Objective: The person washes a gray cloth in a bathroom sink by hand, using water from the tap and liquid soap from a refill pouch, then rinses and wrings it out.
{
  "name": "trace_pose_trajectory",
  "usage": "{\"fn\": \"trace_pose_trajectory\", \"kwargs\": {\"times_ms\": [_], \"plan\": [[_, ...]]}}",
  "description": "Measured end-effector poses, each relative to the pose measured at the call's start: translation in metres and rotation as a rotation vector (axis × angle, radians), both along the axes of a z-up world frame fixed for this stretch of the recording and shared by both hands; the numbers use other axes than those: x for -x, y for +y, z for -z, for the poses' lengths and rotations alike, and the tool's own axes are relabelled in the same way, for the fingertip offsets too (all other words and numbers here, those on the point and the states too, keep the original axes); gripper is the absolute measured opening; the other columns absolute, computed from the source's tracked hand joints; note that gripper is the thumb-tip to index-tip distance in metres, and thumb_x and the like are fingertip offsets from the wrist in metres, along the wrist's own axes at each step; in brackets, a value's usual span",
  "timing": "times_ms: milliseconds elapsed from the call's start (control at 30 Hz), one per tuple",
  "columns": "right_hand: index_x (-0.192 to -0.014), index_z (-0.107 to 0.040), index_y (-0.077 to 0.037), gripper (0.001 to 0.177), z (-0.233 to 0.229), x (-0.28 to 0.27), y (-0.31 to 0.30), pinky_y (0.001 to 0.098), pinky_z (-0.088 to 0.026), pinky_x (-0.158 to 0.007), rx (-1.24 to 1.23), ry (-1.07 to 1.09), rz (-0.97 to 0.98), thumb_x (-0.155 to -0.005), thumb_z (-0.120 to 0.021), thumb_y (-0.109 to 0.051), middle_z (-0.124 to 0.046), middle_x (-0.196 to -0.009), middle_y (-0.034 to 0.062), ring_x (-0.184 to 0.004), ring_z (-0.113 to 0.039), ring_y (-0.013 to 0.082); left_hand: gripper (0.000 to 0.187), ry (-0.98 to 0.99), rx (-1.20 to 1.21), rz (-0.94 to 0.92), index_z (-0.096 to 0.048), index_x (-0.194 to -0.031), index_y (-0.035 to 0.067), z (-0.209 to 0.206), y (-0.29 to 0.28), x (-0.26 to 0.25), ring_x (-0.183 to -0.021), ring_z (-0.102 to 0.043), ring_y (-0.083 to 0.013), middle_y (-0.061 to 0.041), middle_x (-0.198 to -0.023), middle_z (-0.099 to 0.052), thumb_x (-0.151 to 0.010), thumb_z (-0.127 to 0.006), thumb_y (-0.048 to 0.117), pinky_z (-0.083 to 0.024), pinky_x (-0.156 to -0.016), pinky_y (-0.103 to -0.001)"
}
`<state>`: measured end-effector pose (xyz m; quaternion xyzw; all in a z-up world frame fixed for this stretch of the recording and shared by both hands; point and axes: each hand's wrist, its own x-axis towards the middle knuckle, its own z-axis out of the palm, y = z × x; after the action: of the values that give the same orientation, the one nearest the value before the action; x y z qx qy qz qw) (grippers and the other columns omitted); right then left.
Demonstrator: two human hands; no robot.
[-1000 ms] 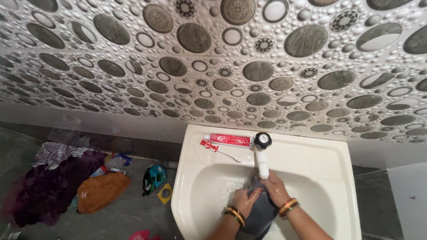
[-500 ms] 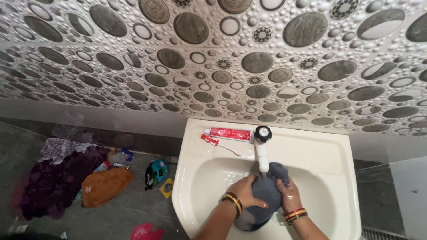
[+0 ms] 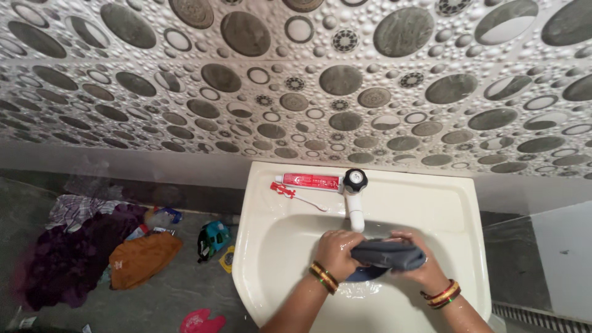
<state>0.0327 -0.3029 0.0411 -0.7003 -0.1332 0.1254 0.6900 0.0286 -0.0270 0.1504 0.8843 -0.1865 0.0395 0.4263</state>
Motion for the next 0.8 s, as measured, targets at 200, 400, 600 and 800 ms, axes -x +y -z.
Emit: {"fn": "trace_pose_trajectory", "kwargs": {"times_ms": [200, 400, 600, 800], "plan": [[-0.145, -0.046, -0.008, 0.08, 0.068, 0.008, 0.032, 0.0354, -0.053, -0.107, -0.005, 0.164, -0.122, -0.077, -0.088, -0.012, -0.069, -0.128, 0.0123, -0.116, -0.067, 0.0209, 0.025, -0.041, 0.06, -0.019, -0.074, -0.092, 0.012, 0.018, 0.005, 0.026, -0.092, -0.068, -0.0306, -0.007, -0.09, -0.072, -0.07, -0.087, 0.015, -0.052, -0.087, -0.042], [-0.147, -0.044, -0.007, 0.079, 0.075, -0.002, 0.047, 0.0363, -0.054, -0.102, 0.086, 0.236, -0.165, -0.078, -0.082, -0.005, -0.063, -0.133, 0.0105, -0.117, -0.063, 0.0189, 0.041, 0.177, 0.387, -0.144, -0.076, -0.093, 0.007, 0.027, 0.008, 0.048, -0.094, -0.073, -0.0261, -0.006, -0.095, -0.078, -0.055, -0.092, 0.01, -0.058, -0.083, -0.038], [-0.144, -0.051, -0.004, 0.065, 0.072, 0.025, 0.082, 0.0425, -0.051, -0.102, -0.552, 0.676, 0.195, -0.082, -0.069, 0.005, -0.064, -0.128, 0.0128, -0.115, -0.063, 0.0254, 0.051, 0.43, 0.517, -0.222, -0.073, -0.096, 0.007, 0.042, 0.022, 0.05, -0.091, -0.071, -0.0264, -0.005, -0.097, -0.073, -0.052, -0.097, 0.003, -0.057, -0.084, -0.033], [-0.138, -0.054, 0.001, 0.045, 0.062, 0.005, 0.074, 0.0413, -0.047, -0.107, -0.746, 0.729, 0.363, -0.099, -0.047, -0.019, -0.065, -0.131, 0.014, -0.119, -0.064, 0.0277, 0.042, 0.286, -0.212, -0.076, -0.083, -0.096, 0.019, 0.051, 0.032, 0.059, -0.149, -0.041, -0.0403, -0.004, -0.146, -0.065, -0.067, -0.076, -0.011, -0.024, -0.103, -0.067]]}}
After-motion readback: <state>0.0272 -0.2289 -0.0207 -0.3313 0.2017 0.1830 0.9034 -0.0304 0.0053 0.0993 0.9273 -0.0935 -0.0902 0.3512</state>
